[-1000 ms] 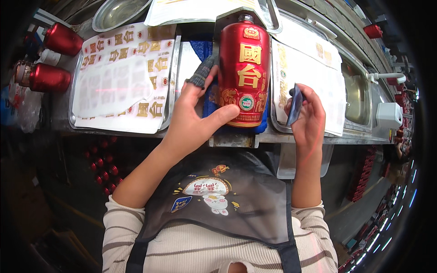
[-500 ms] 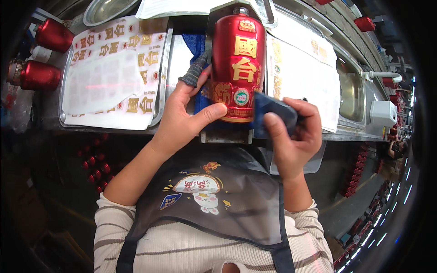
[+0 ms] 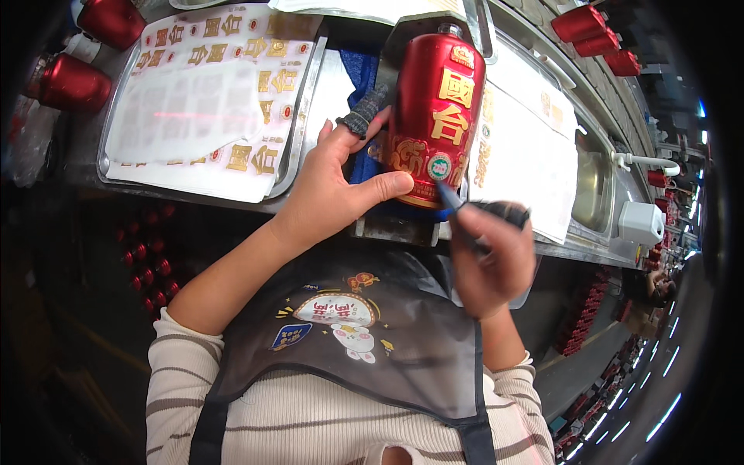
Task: The person applies gold stickers to red cylindrical bottles, smoothing each label with a cloth and rotating the bottle to align the design. The person handles multiple bottles one at a time, placing finished bottles aside and picking up new ones from the tray.
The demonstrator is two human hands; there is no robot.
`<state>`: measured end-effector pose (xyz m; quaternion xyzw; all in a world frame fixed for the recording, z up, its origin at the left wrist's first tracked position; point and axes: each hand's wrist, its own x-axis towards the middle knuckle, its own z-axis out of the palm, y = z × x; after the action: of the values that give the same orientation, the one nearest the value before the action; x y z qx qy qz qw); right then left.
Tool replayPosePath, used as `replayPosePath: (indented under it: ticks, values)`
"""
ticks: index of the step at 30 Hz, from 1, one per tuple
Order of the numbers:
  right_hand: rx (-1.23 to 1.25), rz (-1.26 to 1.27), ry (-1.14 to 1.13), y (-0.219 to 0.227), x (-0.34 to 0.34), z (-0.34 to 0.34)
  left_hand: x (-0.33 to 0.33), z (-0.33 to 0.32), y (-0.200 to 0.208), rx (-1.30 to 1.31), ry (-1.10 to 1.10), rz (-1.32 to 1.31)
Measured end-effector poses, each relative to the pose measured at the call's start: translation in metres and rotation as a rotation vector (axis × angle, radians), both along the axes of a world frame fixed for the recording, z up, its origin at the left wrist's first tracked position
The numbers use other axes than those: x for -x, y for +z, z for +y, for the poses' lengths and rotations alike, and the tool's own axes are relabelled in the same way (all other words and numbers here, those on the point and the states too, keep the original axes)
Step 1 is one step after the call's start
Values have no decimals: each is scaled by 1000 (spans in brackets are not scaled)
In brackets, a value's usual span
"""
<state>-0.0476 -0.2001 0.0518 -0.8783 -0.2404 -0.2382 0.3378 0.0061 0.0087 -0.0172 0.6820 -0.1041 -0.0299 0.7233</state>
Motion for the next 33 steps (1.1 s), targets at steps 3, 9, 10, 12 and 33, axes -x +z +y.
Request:
replayPosePath:
  ticks: [3, 9, 10, 12, 33]
  values:
    - [35, -21, 87, 1, 16, 8, 0, -1, 0, 60, -18, 5]
    - [368, -200, 212, 10, -6, 30, 5, 4, 1, 196, -10, 121]
    - [408, -194, 294, 10, -5, 33, 8, 5, 1, 209, 0, 114]
    - [363, -217, 276, 8, -4, 33, 12, 13, 6, 159, -51, 144]
    - [-670, 437, -407, -10, -25, 0, -5, -3, 24, -665, -113, -338]
